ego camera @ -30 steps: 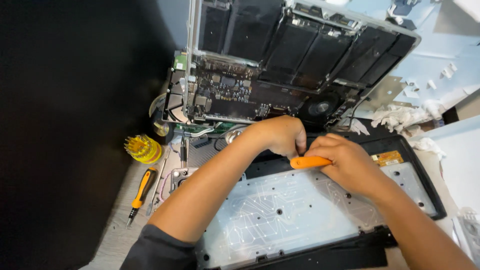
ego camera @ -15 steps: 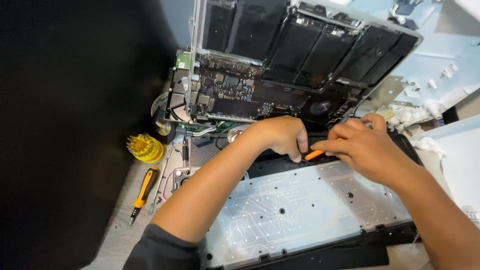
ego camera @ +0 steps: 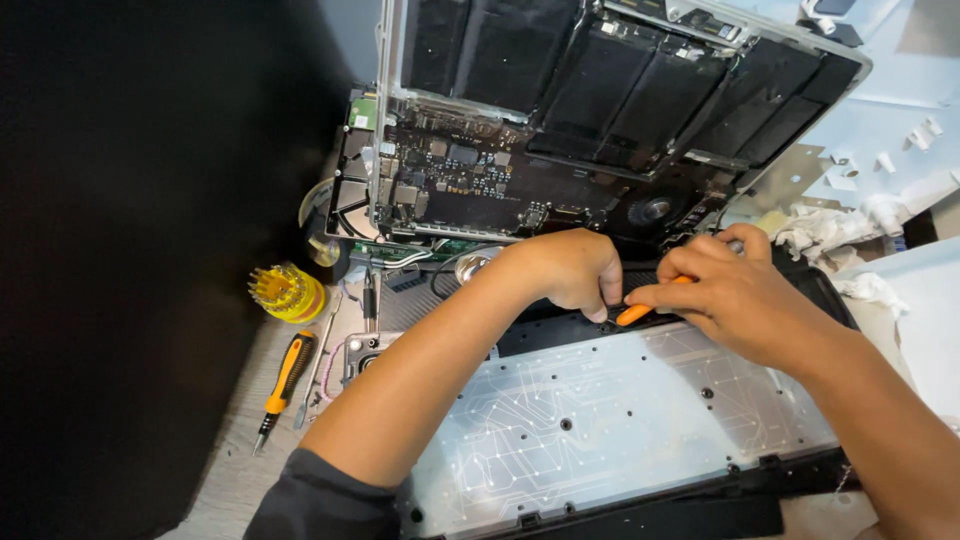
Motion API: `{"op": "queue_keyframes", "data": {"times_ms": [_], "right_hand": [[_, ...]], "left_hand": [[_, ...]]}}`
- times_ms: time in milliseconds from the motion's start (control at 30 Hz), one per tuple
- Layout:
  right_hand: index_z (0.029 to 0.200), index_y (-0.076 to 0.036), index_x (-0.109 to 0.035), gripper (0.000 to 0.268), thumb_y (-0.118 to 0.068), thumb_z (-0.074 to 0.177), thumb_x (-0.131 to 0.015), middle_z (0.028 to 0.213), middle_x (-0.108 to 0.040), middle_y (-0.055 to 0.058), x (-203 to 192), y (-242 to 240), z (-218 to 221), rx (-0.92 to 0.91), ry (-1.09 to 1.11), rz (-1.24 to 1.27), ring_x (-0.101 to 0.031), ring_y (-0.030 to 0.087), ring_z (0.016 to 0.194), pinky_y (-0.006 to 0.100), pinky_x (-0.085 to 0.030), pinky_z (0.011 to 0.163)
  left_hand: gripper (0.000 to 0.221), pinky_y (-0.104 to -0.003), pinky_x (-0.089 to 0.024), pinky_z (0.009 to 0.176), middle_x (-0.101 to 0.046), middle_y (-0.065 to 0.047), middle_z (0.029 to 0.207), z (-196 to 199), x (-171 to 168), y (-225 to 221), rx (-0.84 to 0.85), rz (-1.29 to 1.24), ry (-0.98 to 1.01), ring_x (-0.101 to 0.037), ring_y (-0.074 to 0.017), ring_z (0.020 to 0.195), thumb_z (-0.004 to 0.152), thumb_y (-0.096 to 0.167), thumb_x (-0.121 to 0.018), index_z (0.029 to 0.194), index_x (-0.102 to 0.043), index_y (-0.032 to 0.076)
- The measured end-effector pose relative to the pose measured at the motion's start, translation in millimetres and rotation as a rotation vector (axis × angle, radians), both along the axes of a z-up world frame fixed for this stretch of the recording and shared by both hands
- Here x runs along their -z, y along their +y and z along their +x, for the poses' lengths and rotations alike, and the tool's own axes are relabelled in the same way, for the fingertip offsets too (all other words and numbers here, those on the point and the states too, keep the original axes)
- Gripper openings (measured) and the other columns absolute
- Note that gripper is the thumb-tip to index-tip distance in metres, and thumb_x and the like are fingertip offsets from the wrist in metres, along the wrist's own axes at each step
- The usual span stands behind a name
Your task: Disassembling a laptop keyboard by prying the casing, brushing the interior, and removing the plastic membrane
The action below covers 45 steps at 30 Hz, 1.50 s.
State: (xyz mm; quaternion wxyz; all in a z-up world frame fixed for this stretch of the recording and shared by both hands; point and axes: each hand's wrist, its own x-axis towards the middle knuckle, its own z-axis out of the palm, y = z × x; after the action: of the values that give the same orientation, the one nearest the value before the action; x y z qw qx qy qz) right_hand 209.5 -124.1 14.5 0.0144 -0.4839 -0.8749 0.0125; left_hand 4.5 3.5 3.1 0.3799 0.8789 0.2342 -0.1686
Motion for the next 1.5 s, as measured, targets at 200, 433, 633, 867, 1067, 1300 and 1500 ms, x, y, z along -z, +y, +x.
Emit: {"op": "queue_keyframes", "data": {"times_ms": [200, 433, 633, 867, 1067, 1300, 1500], "right_hand": [[0.126, -0.046, -0.071, 0.057, -0.006, 0.086, -0.066, 0.092, -0.054, -0.008, 5, 6, 5, -0.064, 0.014, -0.005, -0.054, 0.016, 0.085, 0.055, -0.025, 0.102], [0.121, -0.042, -0.071, 0.061, 0.003, 0.08, -0.07, 0.089, -0.056, -0.007, -3, 9, -6, -0.107, -0.063, 0.075, -0.052, 0.018, 0.08, 0.052, -0.03, 0.089], [0.121, -0.043, -0.069, 0.045, -0.015, 0.086, -0.071, 0.095, -0.058, -0.007, 3, 4, -7, -0.123, -0.113, 0.176, -0.054, 0.019, 0.086, 0.055, -0.033, 0.088], [0.101, -0.033, -0.064, 0.042, 0.005, 0.085, -0.059, 0.08, -0.05, -0.006, -39, -9, -52, -0.204, -0.379, 0.56, -0.053, 0.019, 0.077, 0.046, -0.034, 0.087], [0.084, -0.023, -0.057, 0.023, -0.001, 0.09, -0.058, 0.072, -0.042, -0.002, -50, -27, -77, -0.179, -0.558, 0.636, -0.05, 0.022, 0.074, 0.044, -0.037, 0.089], [0.095, -0.032, -0.066, 0.049, 0.012, 0.075, -0.062, 0.079, -0.044, -0.005, -42, -27, -56, -0.123, -0.388, 0.637, -0.049, 0.019, 0.076, 0.044, -0.035, 0.093], [0.103, -0.041, -0.068, 0.036, -0.009, 0.085, -0.068, 0.086, -0.061, -0.01, -46, -31, -41, 0.198, -0.344, 0.453, -0.058, 0.02, 0.082, 0.043, -0.039, 0.084]], "left_hand": [[0.038, -0.026, -0.055, 0.085, -0.081, 0.007, 0.106, 4, 7, 3, 0.042, 0.025, -0.022, -0.073, -0.0136, 0.097, 0.076, 0.025, -0.084, 0.114, -0.08, 0.026], [0.032, -0.028, -0.056, 0.082, -0.079, 0.006, 0.106, 3, -2, 0, 0.013, 0.003, 0.027, -0.072, -0.0147, 0.096, 0.079, 0.023, -0.084, 0.111, -0.081, 0.025], [0.032, -0.028, -0.056, 0.082, -0.08, 0.005, 0.104, 5, 0, 0, 0.015, 0.048, -0.003, -0.073, -0.0149, 0.094, 0.075, 0.024, -0.086, 0.107, -0.082, 0.026], [0.033, -0.026, -0.055, 0.075, -0.081, 0.006, 0.093, 6, 5, 2, 0.025, 0.066, -0.029, -0.073, -0.0129, 0.083, 0.072, 0.024, -0.086, 0.105, -0.083, 0.025], [0.029, -0.025, -0.055, 0.074, -0.08, 0.008, 0.088, -2, -3, -4, 0.014, 0.024, -0.037, -0.071, -0.0095, 0.077, 0.073, 0.025, -0.084, 0.101, -0.084, 0.025], [0.038, -0.025, -0.054, 0.077, -0.079, 0.003, 0.095, -6, -18, -8, -0.045, -0.015, 0.023, -0.07, -0.0138, 0.075, 0.076, 0.028, -0.084, 0.113, -0.081, 0.023], [0.042, -0.027, -0.054, 0.082, -0.079, 0.004, 0.104, 5, -8, -7, -0.012, 0.077, 0.066, -0.071, -0.0158, 0.093, 0.071, 0.033, -0.085, 0.113, -0.08, 0.027]]}}
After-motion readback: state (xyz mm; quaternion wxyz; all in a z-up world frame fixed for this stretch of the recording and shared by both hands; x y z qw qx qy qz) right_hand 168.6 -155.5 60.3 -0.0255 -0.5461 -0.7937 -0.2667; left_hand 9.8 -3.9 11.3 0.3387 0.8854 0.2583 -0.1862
